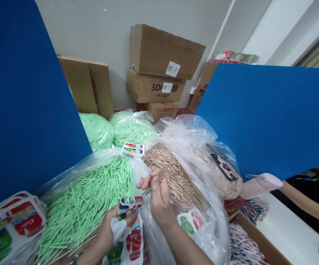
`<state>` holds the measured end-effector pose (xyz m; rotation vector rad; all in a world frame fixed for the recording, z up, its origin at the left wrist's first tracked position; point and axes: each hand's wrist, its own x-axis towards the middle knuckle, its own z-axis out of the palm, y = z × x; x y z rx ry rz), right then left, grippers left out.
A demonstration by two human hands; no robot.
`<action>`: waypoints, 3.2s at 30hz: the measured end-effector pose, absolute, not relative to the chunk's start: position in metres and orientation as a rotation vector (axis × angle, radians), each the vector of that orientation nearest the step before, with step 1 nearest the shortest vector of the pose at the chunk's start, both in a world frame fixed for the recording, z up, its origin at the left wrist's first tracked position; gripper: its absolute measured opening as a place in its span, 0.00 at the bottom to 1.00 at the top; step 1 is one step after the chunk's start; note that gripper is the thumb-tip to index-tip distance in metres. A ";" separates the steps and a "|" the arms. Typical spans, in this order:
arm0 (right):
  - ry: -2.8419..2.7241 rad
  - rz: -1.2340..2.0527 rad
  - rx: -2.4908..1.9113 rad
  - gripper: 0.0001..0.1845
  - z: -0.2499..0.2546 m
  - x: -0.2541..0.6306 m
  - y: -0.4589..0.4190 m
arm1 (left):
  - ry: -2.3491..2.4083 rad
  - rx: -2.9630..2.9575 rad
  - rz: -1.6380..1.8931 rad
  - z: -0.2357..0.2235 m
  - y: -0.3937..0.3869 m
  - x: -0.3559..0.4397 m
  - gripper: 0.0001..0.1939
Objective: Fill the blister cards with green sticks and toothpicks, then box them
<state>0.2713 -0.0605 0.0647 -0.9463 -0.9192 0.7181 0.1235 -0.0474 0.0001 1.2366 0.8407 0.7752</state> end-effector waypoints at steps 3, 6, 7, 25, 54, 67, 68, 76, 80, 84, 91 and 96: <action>-1.028 0.702 -0.969 0.07 0.062 0.259 -0.060 | 0.836 1.276 0.765 0.000 -0.047 0.120 0.11; -1.118 0.677 -1.061 0.08 0.059 0.253 -0.059 | 0.828 1.302 0.804 0.003 -0.046 0.118 0.12; -1.143 0.662 -1.101 0.09 0.058 0.251 -0.059 | 0.831 1.315 0.828 0.004 -0.046 0.118 0.12; -1.785 0.399 -1.337 0.26 0.051 0.277 -0.075 | 0.825 1.579 0.953 0.020 -0.027 0.119 0.08; -2.226 0.063 -1.017 0.17 0.063 0.194 0.035 | 1.124 1.786 0.934 0.036 0.017 -0.005 0.11; -2.212 0.203 -0.971 0.07 0.011 0.179 0.013 | 1.497 1.590 1.099 0.015 0.010 -0.046 0.15; -2.403 0.132 -0.936 0.05 -0.002 0.177 0.010 | 1.494 1.551 1.102 0.014 0.009 -0.048 0.14; -3.026 -0.229 -0.644 0.08 -0.061 0.136 0.005 | 1.478 1.472 1.117 0.013 0.004 -0.034 0.15; -3.021 -0.301 -0.594 0.07 -0.073 0.129 0.009 | 1.454 1.443 1.115 0.014 0.003 -0.031 0.15; -2.940 -0.191 -0.702 0.07 -0.075 0.133 0.012 | 1.468 1.432 1.148 0.015 0.005 -0.034 0.15; -2.274 0.721 -1.078 0.08 -0.049 0.155 0.012 | 1.490 1.389 1.230 0.010 0.013 -0.045 0.16; -1.305 1.429 -1.073 0.13 -0.034 0.161 0.014 | 1.495 1.404 1.234 0.007 0.013 -0.041 0.16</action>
